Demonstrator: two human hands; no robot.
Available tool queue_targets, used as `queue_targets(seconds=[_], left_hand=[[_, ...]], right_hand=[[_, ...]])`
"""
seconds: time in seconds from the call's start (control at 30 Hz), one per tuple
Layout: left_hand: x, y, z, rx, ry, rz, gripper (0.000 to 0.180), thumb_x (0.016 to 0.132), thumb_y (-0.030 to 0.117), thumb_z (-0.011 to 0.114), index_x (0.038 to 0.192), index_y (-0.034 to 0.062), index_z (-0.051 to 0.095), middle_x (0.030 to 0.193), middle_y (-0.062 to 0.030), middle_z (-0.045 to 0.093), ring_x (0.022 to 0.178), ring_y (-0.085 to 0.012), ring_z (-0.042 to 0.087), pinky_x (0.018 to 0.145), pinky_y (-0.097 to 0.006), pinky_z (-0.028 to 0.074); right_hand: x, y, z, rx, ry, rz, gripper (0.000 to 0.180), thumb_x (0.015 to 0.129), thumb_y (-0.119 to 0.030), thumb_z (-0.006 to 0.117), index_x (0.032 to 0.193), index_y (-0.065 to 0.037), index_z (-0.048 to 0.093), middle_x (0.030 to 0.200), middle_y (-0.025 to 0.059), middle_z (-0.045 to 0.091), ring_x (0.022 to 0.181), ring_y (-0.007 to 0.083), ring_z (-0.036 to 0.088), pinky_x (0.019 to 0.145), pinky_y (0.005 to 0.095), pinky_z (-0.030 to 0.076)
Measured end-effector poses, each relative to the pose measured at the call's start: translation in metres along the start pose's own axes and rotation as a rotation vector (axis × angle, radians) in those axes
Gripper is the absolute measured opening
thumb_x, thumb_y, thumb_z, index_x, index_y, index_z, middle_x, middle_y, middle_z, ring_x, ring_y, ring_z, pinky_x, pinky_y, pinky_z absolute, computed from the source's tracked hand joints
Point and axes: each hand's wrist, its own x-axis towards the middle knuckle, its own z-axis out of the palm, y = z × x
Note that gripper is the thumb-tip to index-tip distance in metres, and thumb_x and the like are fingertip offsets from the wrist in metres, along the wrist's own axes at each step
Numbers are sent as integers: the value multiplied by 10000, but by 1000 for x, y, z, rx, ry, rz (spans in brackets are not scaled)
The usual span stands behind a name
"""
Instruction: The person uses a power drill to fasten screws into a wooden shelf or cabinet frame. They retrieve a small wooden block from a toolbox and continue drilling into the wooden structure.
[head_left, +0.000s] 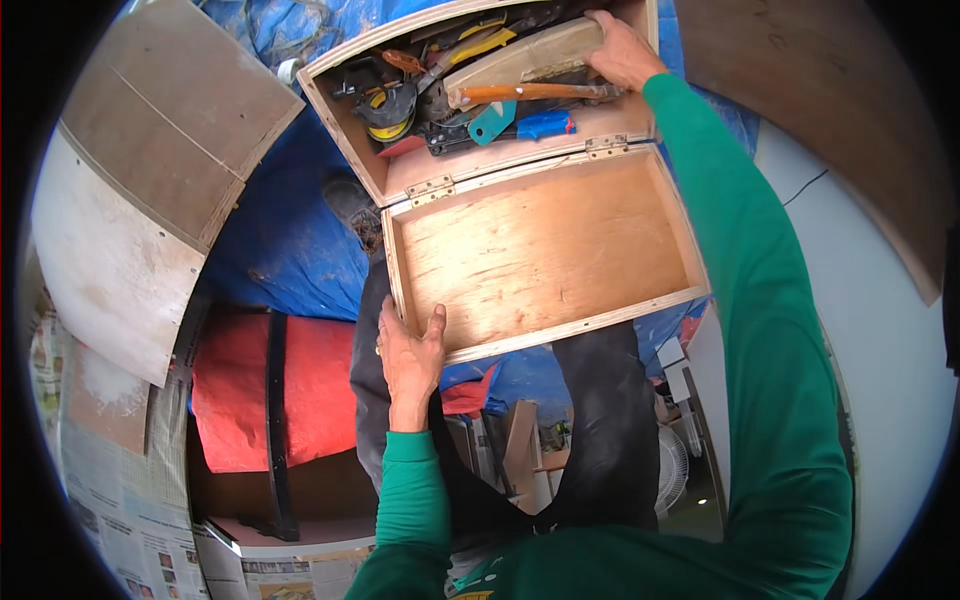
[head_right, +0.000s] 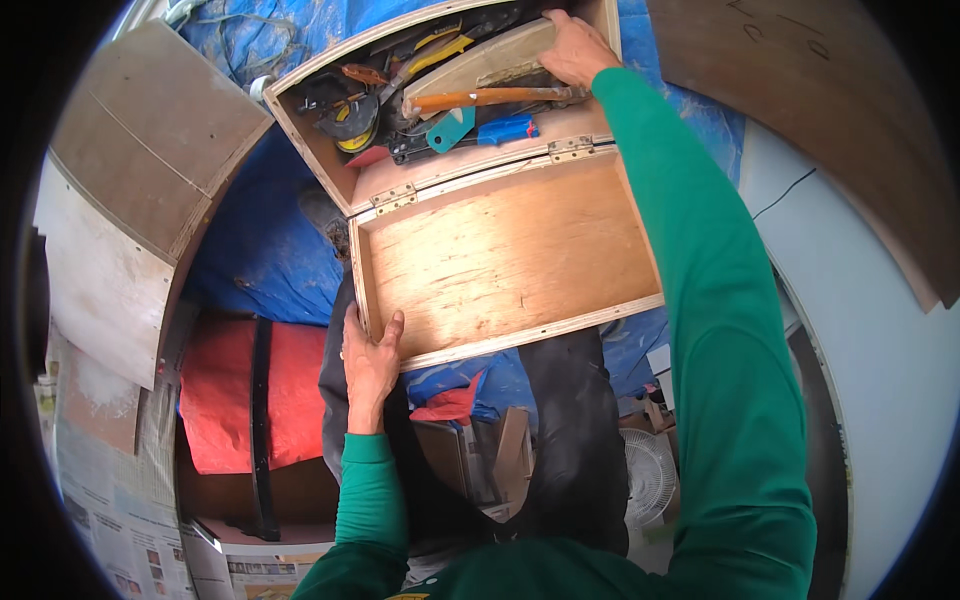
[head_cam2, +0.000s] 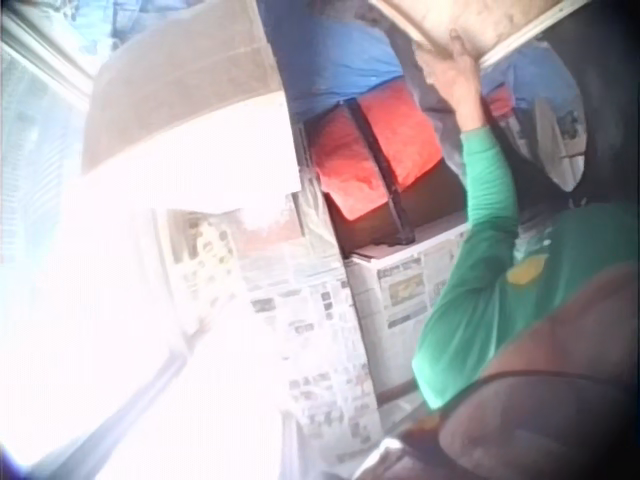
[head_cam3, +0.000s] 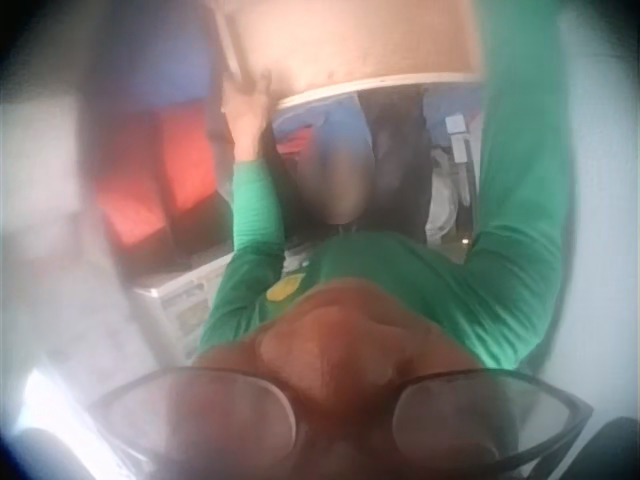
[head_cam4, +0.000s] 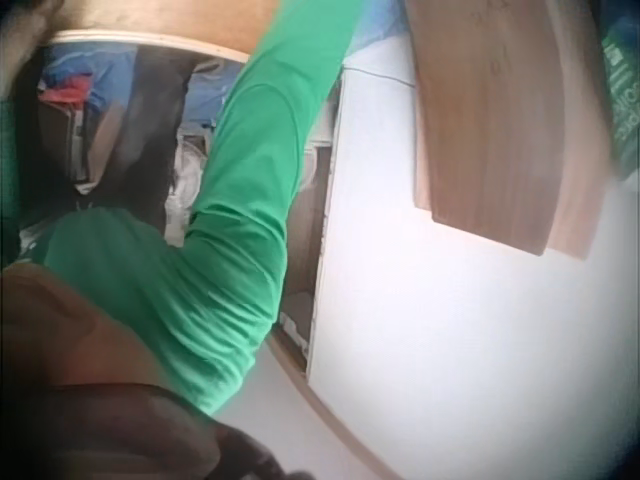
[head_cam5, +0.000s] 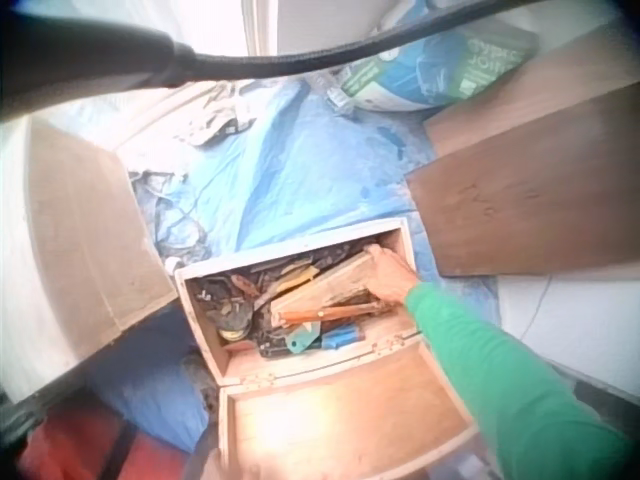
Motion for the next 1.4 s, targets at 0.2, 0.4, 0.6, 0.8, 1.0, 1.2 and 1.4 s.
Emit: queue_targets(seconds=[0.2,0.4,0.6,0.8,1.0,1.2,1.4], left_hand=[[2,53,-15,-52,192,447,733,968,258,798,1549,-36,462,1520,-297,543,1463,-477,465,1225,-534,375],[2,75,-11,-96,102,505,704,926,186,832,1511,-17,497,1493,-289,560,1453,-489,467,1216,-542,387],[6,76,-6,-62,81,501,665,943,202,824,1498,-27,536,1478,-265,597,1402,-431,544,1185,-485,429],[11,72,-1,-80,26,443,650,946,211,827,1489,-13,549,1450,-260,620,1376,-430,563,1153,-487,451],[14,69,3,-79,11,459,646,936,220,845,1471,-10,566,1413,-254,640,1341,-434,586,1119,-484,475],[16,65,11,-108,-15,455,641,926,232,861,1463,15,587,1394,-227,664,1102,-356,678,920,-433,542],[14,71,5,-150,-100,418,630,928,238,837,1438,-23,575,1358,-301,637,1264,-482,610,1059,-528,503]], right_hand=[[-15,-18,-9,308,19,230,851,884,-440,832,1562,-46,500,1479,269,582,1377,430,575,1185,472,460],[-35,-16,-4,118,68,54,950,840,-358,911,1595,-6,453,1516,240,518,1386,426,548,1174,470,473],[-12,-28,-15,-145,-84,46,857,787,-293,948,1477,20,546,1481,246,532,1347,460,568,1144,520,508],[15,4,-5,-99,-44,-223,786,751,-223,937,1427,-5,599,1465,252,561,1330,477,585,1107,541,536],[10,-19,-3,-510,-65,-267,508,892,-51,690,1396,-45,630,1445,249,602,1265,434,638,1075,535,526],[-1,-23,-4,-413,-120,-276,482,809,-17,729,1280,-41,630,1304,194,654,1252,389,614,983,512,509],[-77,-59,-19,-398,69,-296,451,800,-41,769,1229,-55,630,1198,148,635,1206,372,603,953,475,502]])
